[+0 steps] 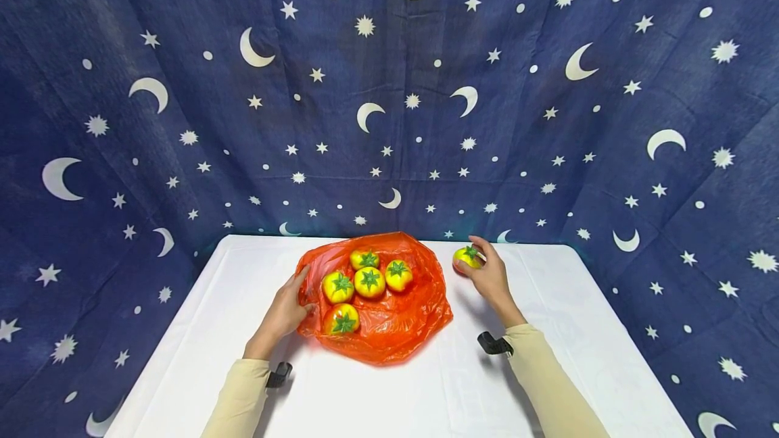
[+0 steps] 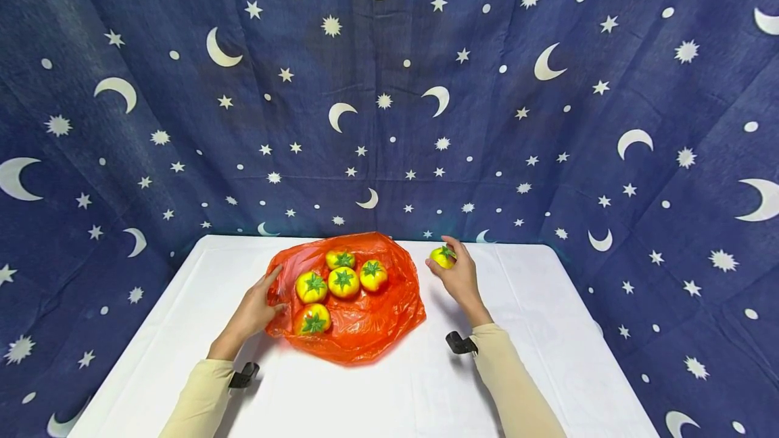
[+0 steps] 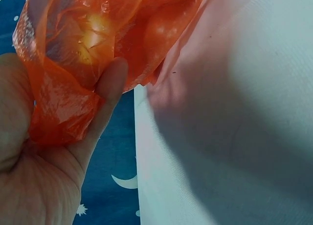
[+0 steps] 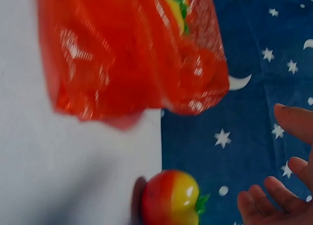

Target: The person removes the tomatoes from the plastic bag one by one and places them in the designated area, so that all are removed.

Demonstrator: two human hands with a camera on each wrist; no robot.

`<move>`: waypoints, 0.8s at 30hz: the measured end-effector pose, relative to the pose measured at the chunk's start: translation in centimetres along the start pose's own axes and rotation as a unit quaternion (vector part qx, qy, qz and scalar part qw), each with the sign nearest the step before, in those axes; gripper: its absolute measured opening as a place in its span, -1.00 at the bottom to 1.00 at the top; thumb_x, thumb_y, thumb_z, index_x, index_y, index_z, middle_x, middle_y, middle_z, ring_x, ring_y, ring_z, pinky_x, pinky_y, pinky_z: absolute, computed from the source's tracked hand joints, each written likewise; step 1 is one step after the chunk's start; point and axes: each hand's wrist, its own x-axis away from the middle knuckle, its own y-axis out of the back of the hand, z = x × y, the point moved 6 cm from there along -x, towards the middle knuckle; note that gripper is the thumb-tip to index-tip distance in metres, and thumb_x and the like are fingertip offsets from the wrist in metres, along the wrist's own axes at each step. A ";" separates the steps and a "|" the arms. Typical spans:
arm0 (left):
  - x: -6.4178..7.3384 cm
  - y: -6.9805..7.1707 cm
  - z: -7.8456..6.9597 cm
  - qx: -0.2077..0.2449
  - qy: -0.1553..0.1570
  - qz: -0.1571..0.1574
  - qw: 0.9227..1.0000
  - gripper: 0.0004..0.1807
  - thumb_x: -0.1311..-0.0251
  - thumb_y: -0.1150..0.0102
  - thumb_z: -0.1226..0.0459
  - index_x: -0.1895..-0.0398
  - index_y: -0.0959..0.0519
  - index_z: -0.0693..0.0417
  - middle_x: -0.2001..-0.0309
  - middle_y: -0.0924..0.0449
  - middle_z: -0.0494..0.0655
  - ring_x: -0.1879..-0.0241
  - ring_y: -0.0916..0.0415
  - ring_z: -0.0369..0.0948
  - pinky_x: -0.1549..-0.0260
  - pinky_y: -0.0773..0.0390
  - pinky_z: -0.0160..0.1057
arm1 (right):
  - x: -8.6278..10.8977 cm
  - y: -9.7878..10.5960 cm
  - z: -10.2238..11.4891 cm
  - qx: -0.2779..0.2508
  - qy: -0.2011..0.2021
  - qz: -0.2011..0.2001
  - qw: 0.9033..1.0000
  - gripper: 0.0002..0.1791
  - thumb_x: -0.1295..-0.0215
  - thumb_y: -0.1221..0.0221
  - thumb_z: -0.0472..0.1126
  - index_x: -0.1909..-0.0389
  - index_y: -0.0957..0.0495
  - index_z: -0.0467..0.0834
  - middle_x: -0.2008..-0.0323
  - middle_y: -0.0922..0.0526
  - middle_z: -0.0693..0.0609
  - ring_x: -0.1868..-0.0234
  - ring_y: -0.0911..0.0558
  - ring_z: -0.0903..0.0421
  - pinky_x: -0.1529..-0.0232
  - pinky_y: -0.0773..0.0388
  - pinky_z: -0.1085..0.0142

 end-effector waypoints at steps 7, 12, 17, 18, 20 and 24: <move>0.0 0.2 -0.2 0.000 0.001 -0.002 1.000 -0.03 -0.03 -0.33 0.51 -0.53 -0.07 0.19 -0.44 -0.18 0.33 -0.42 -0.18 0.27 -0.34 -0.27 0.18 | 1.2 -0.7 2.3 0.006 0.033 0.008 0.999 -0.33 -0.12 -0.40 -0.23 -0.28 -0.40 -0.13 -0.23 -0.48 -0.22 -0.30 -0.46 -0.22 -0.37 -0.39 -0.01; 0.2 0.3 -0.3 -0.002 -0.001 -0.006 1.000 -0.03 -0.02 -0.33 0.51 -0.52 -0.08 0.21 -0.44 -0.19 0.34 -0.41 -0.18 0.28 -0.35 -0.25 0.18 | 2.2 -1.4 3.5 -0.008 0.051 0.015 0.999 -0.34 -0.12 -0.39 -0.24 -0.27 -0.42 -0.11 -0.20 -0.50 -0.23 -0.25 -0.52 -0.25 -0.30 -0.45 -0.06; 0.2 0.2 -0.1 0.000 0.002 -0.007 1.000 -0.02 -0.01 -0.34 0.50 -0.53 -0.08 0.18 -0.45 -0.18 0.31 -0.42 -0.18 0.26 -0.36 -0.24 0.18 | 3.2 -2.3 4.3 -0.029 0.072 0.030 0.997 -0.35 -0.12 -0.40 -0.26 -0.27 -0.43 -0.14 -0.21 -0.51 -0.22 -0.24 -0.55 -0.23 -0.26 -0.47 -0.10; 0.2 0.2 -0.1 0.001 0.001 -0.008 1.000 -0.02 -0.01 -0.34 0.50 -0.53 -0.08 0.17 -0.45 -0.18 0.30 -0.42 -0.18 0.26 -0.36 -0.24 0.18 | 3.4 -2.5 4.5 -0.032 0.078 0.034 0.996 -0.34 -0.12 -0.40 -0.26 -0.27 -0.43 -0.16 -0.21 -0.51 -0.21 -0.24 -0.55 -0.21 -0.26 -0.47 -0.10; 0.2 0.2 -0.1 0.001 -0.001 -0.010 1.000 -0.02 -0.01 -0.35 0.50 -0.53 -0.09 0.17 -0.45 -0.19 0.30 -0.42 -0.18 0.26 -0.36 -0.25 0.18 | 3.7 -3.0 4.8 -0.039 0.086 0.043 0.995 -0.34 -0.12 -0.40 -0.26 -0.27 -0.42 -0.19 -0.22 -0.51 -0.20 -0.26 -0.53 -0.21 -0.27 -0.48 -0.07; 0.3 0.2 -0.1 -0.005 -0.004 -0.014 1.000 -0.03 -0.01 -0.35 0.50 -0.52 -0.09 0.19 -0.44 -0.19 0.32 -0.41 -0.19 0.27 -0.34 -0.26 0.19 | 4.5 -3.8 5.8 -0.062 0.090 0.065 0.992 -0.34 -0.13 -0.38 -0.30 -0.28 -0.40 -0.25 -0.23 -0.48 -0.27 -0.26 -0.49 -0.31 -0.28 -0.46 -0.09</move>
